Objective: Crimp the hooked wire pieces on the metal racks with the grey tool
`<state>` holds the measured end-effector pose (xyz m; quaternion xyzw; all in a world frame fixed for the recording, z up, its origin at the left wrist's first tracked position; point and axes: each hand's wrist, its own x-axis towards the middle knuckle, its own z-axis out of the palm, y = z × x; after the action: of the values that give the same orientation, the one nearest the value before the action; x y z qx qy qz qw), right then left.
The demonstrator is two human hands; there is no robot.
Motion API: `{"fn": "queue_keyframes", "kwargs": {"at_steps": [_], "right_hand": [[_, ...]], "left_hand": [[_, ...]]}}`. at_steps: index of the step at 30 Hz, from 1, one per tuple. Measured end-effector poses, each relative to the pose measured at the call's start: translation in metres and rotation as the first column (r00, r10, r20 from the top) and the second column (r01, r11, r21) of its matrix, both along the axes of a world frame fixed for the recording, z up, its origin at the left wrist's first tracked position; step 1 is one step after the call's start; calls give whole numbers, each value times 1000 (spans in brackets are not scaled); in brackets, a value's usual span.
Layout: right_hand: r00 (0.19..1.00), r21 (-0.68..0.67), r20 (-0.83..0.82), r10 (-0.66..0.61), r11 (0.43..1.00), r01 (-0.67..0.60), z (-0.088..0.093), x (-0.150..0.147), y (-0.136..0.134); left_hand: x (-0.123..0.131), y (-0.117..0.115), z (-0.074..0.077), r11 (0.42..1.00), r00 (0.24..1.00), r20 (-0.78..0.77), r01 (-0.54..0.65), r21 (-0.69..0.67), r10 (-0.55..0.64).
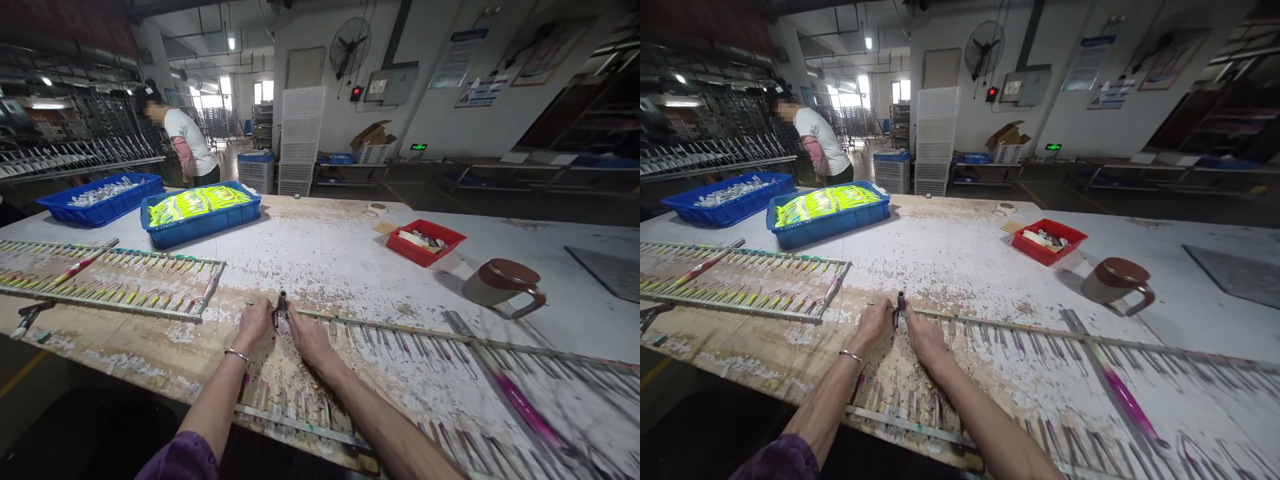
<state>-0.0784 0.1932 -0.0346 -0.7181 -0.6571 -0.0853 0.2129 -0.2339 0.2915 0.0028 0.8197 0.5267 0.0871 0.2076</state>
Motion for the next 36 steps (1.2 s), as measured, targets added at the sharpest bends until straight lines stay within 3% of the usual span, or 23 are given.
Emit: {"fn": "queue_keyframes", "kwargs": {"at_steps": [5, 9, 14, 18, 23, 28, 33, 36], "right_hand": [[999, 111, -5, -48, 993, 48, -1, -1, 0], [1000, -5, 17, 16, 1000, -16, -5, -3, 2], [998, 62, 6, -63, 996, 63, -3, -3, 4], [1000, -55, 28, 6, 998, -4, -4, -4, 6], [999, 104, -14, -38, 994, 40, -6, -8, 3], [999, -62, -42, -5, 998, 3, -5, -7, 3], [996, 130, -68, -61, 989, 70, 1, -5, 5], [1000, 3, -16, -8, 1000, 8, 2, -6, 5]], "left_hand": [[0, -1, 0, 1000, 1000, -9, -3, 7, 3], [-1, -1, -1, 1000, 1000, -2, -10, -12, 10], [-1, 0, -2, 1000, 1000, 17, -22, -1, 22], [-1, -1, -2, 1000, 999, 23, -26, -9, 26], [-2, -1, -3, 999, 997, 66, -45, -11, 45], [-3, 0, -10, 999, 986, 161, -38, 22, 34], [-2, 3, -19, 999, 973, 230, -15, 31, 7], [-1, 5, -19, 1000, 974, 227, -22, 16, 17]]}}
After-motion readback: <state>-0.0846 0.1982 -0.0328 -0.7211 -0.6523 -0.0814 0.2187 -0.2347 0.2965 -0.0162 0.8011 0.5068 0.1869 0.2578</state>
